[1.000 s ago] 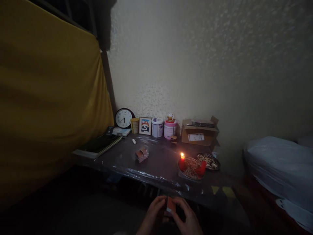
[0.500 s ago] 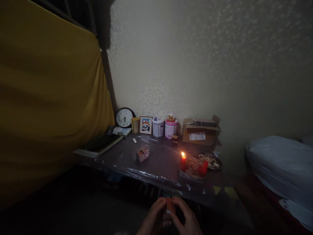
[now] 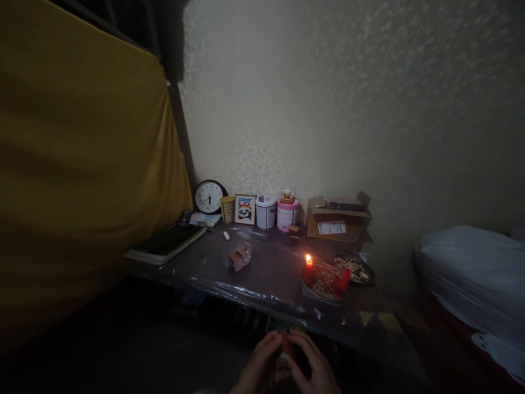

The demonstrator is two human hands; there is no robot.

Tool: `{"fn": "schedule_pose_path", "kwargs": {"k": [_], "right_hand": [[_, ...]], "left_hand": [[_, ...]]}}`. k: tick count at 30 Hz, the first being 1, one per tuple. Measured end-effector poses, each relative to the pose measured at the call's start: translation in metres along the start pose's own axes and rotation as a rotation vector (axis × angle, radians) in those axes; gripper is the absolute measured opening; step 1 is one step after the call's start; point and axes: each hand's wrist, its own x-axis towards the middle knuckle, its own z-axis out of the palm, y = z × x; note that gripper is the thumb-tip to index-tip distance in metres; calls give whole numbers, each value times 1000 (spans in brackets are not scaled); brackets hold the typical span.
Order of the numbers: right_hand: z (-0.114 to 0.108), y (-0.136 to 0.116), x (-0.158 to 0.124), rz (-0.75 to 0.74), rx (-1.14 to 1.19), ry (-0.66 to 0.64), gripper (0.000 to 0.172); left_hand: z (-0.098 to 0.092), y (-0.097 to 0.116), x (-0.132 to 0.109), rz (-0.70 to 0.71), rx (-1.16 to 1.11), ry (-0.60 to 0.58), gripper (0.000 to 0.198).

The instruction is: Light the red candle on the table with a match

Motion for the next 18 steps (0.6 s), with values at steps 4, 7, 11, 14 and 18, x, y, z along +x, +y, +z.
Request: {"fn": "schedule_pose_path", "kwargs": {"k": [4,7,11,14,18], "right_hand": [[0,1,0,-32,-2,-1,27],[0,1,0,-26,-15,-13,29],[-1,1,0,-24,-22,-26,29],[-3,0,0,-38,-23,-29,30],[-4,-3,0,-48,-12,-36,29]], "left_hand": [[0,0,-1,-13,10,9,20],[0,-1,-1,-22,22,18,18],[3,0,-2,-7,34,13,17],[4,1,-2,-5,17,-9,16],[2,0,-1,-17,-7,20,18]]}}
